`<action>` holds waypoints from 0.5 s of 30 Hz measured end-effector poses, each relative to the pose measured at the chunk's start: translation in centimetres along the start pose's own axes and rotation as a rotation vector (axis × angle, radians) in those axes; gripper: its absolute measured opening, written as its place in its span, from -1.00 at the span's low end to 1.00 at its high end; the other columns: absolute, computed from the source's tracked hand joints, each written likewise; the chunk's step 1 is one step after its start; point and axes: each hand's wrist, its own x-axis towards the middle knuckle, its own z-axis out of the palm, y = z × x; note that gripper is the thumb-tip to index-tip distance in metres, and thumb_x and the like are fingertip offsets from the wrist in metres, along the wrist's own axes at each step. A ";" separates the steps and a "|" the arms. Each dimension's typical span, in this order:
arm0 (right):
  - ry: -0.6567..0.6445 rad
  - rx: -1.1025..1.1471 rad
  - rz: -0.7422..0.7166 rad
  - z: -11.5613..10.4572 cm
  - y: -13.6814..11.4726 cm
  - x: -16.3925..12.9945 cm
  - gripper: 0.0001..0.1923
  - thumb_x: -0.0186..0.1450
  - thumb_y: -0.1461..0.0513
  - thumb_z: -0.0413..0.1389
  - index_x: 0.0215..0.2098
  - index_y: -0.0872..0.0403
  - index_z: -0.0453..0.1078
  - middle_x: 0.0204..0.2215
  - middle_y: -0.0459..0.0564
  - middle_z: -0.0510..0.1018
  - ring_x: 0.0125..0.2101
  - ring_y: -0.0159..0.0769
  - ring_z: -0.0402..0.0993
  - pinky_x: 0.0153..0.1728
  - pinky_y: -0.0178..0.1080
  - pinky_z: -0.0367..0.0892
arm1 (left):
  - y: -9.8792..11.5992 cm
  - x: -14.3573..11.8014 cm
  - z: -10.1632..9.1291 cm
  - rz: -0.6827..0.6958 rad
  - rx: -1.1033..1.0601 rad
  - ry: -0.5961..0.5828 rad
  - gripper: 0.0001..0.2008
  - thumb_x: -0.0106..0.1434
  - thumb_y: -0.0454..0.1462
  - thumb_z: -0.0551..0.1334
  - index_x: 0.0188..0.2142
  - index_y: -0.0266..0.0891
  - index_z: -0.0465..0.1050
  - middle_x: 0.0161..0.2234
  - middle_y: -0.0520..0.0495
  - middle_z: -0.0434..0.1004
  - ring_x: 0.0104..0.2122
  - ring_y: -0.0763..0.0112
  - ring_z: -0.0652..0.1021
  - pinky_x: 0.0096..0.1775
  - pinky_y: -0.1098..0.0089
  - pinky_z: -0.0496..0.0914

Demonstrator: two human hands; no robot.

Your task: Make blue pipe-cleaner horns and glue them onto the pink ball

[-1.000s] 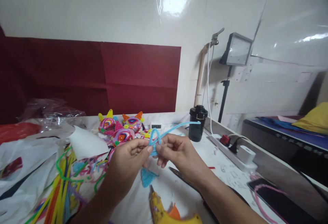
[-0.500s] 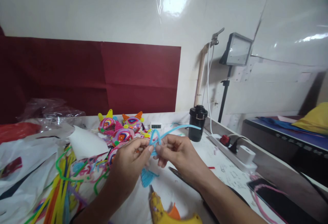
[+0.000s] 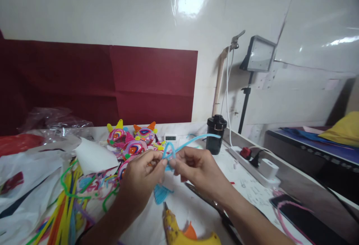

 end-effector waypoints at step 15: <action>0.117 -0.521 -0.523 -1.0 -0.4 -0.1 -0.86 0.32 0.33 0.02 -0.29 0.14 0.43 -0.39 0.00 0.48 -0.34 -0.33 0.40 -0.27 -0.26 0.29 | -0.7 0.0 -0.1 -0.013 -0.061 0.017 -0.85 0.17 -0.19 0.15 -0.44 -0.20 0.38 -0.67 0.14 0.32 -0.64 0.48 0.39 -0.58 0.51 0.27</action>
